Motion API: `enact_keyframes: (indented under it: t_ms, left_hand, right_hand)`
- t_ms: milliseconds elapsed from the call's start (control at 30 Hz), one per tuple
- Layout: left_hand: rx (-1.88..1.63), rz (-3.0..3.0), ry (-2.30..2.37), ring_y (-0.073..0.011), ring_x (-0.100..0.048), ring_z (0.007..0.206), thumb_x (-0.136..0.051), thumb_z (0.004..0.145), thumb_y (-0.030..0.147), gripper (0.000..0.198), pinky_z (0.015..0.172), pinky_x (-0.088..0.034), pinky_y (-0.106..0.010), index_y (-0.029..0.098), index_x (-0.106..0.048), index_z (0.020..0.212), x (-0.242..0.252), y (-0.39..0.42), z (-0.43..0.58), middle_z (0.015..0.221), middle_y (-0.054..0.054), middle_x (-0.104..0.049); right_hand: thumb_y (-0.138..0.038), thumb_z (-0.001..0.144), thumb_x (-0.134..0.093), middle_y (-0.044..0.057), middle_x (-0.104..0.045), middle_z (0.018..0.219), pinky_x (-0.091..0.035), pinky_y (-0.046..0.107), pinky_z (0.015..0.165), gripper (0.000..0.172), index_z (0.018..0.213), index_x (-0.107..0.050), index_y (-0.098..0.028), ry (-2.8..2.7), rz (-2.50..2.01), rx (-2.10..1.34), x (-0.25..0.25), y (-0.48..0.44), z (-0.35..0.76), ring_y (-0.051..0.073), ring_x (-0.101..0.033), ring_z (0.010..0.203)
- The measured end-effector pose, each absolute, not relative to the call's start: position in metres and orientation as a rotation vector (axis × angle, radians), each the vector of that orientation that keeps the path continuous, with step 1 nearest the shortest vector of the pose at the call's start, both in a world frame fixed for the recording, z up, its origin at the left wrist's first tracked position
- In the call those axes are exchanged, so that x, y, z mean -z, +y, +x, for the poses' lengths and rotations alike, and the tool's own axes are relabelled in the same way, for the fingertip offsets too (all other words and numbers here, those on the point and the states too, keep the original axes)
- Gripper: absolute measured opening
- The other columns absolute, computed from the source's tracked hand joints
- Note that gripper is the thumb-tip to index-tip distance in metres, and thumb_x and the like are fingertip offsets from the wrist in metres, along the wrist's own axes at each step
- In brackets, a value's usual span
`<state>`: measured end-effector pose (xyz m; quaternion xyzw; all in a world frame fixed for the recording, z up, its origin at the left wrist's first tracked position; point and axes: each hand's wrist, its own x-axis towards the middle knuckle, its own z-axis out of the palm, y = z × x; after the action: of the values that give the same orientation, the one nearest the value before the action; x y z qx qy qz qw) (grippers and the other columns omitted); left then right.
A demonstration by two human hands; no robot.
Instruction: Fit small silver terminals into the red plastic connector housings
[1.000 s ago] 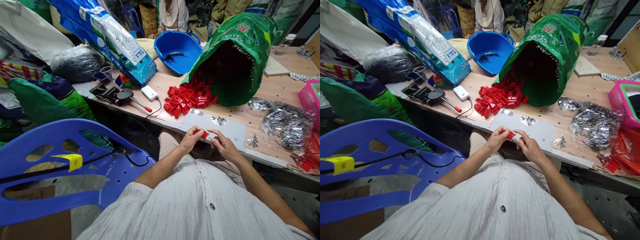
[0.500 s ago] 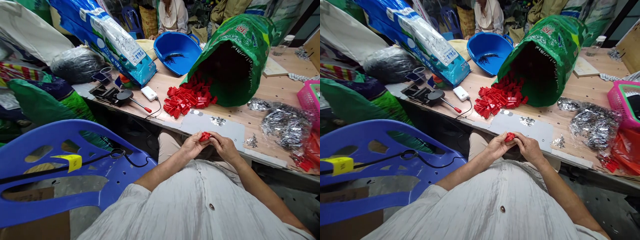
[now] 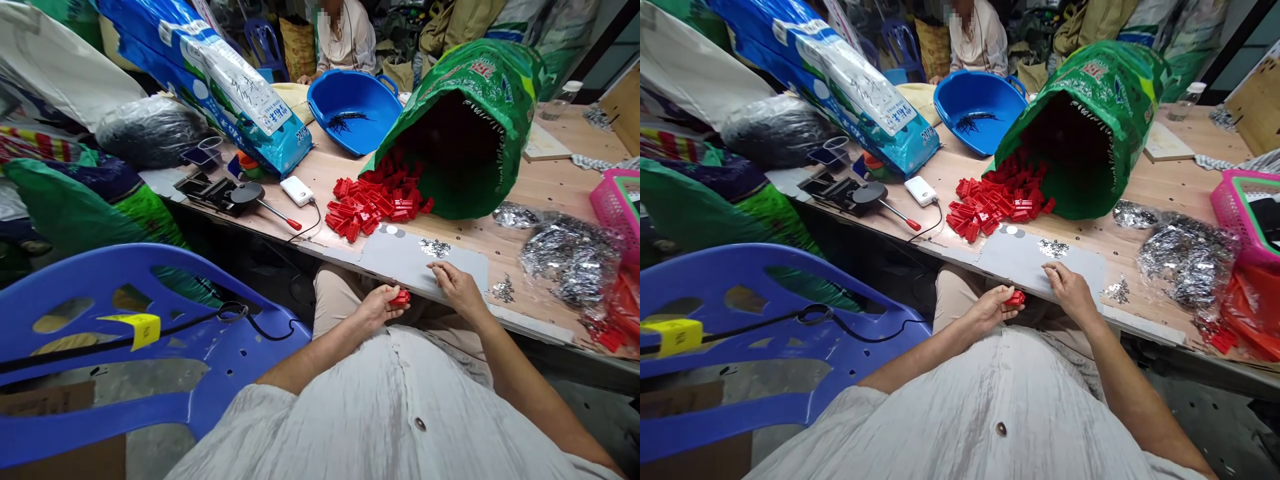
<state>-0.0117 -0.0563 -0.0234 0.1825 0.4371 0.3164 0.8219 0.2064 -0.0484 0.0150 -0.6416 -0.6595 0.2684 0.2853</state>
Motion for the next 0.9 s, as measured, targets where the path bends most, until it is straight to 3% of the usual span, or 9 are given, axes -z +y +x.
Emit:
enact_keyframes:
  t_ms: [133,233,300,433,600,767,833,900]
  left_hand:
    - [-0.660,0.516,1.147,-0.0172,-0.070,0.081,-0.081,0.071,0.035,0.042,0.076,-0.052,-0.030,0.015,-0.056,0.098,0.050,-0.053,-0.018,0.094,-0.009,-0.072]
    - [-0.696,0.608,1.225,-0.0213,-0.066,0.102,-0.085,0.065,0.028,0.057,0.084,-0.052,-0.033,0.017,-0.056,0.113,0.060,-0.048,-0.020,0.117,-0.012,-0.067]
    - [-0.695,0.649,1.240,-0.0230,-0.064,0.107,-0.085,0.064,0.028,0.058,0.086,-0.051,-0.034,0.016,-0.058,0.114,0.062,-0.045,-0.022,0.121,-0.013,-0.065]
    - [-0.663,0.693,1.203,-0.0209,-0.067,0.096,-0.086,0.062,0.031,0.048,0.082,-0.051,-0.033,0.014,-0.064,0.101,0.060,-0.043,-0.025,0.107,-0.011,-0.069]
    - [-0.593,0.857,1.029,-0.0166,-0.068,0.076,-0.083,0.063,0.041,0.043,0.067,-0.048,-0.025,0.012,-0.064,0.089,0.038,-0.042,-0.029,0.083,-0.007,-0.070]
    - [-0.728,1.012,0.907,-0.0168,-0.069,0.071,-0.074,0.071,0.043,0.038,0.058,-0.044,-0.022,0.013,-0.061,0.090,0.010,-0.019,-0.041,0.080,-0.005,-0.068]
    - [-0.910,1.125,1.079,-0.0143,-0.066,0.069,-0.070,0.076,0.037,0.029,0.059,-0.045,-0.023,0.015,-0.061,0.093,0.002,-0.002,-0.052,0.081,-0.003,-0.066]
    - [-1.093,1.318,1.343,-0.0124,-0.063,0.072,-0.066,0.080,0.029,0.022,0.071,-0.048,-0.026,0.018,-0.062,0.099,-0.003,0.016,-0.067,0.088,-0.003,-0.065]
  right_hand:
    - [-0.039,0.090,-0.050,0.006,-0.071,0.095,-0.045,0.033,0.074,0.027,0.106,-0.065,-0.024,-1.747,-1.897,-0.466,-0.009,-0.029,0.228,0.022,-0.064,0.083]
    - [-0.033,0.087,-0.051,0.008,-0.071,0.099,-0.045,0.035,0.077,0.024,0.104,-0.066,-0.022,-1.782,-1.926,-0.343,-0.005,-0.014,0.239,0.024,-0.064,0.088]
    - [-0.031,0.087,-0.051,0.008,-0.070,0.100,-0.045,0.035,0.077,0.023,0.103,-0.066,-0.022,-1.813,-1.928,-0.298,-0.003,-0.007,0.241,0.024,-0.063,0.088]
    - [-0.028,0.087,-0.051,0.006,-0.069,0.103,-0.045,0.034,0.077,0.020,0.098,-0.068,-0.024,-1.908,-1.908,-0.270,-0.003,0.003,0.234,0.023,-0.062,0.088]
    - [-0.030,0.090,-0.051,0.006,-0.068,0.104,-0.044,0.033,0.075,0.020,0.099,-0.067,-0.024,-1.984,-1.920,-0.243,-0.006,0.013,0.218,0.022,-0.061,0.092]
    - [-0.033,0.089,-0.053,0.005,-0.067,0.099,-0.040,0.031,0.067,0.016,0.092,-0.066,-0.025,-2.045,-2.006,-0.224,-0.009,0.020,0.212,0.022,-0.060,0.087]
    - [-0.033,0.088,-0.054,0.004,-0.067,0.096,-0.038,0.031,0.066,0.015,0.089,-0.065,-0.024,-2.063,-2.010,-0.232,-0.009,0.021,0.212,0.021,-0.059,0.085]
    - [-0.034,0.088,-0.054,0.004,-0.067,0.094,-0.038,0.031,0.065,0.015,0.086,-0.064,-0.024,-2.059,-2.000,-0.238,-0.007,0.022,0.213,0.021,-0.059,0.083]
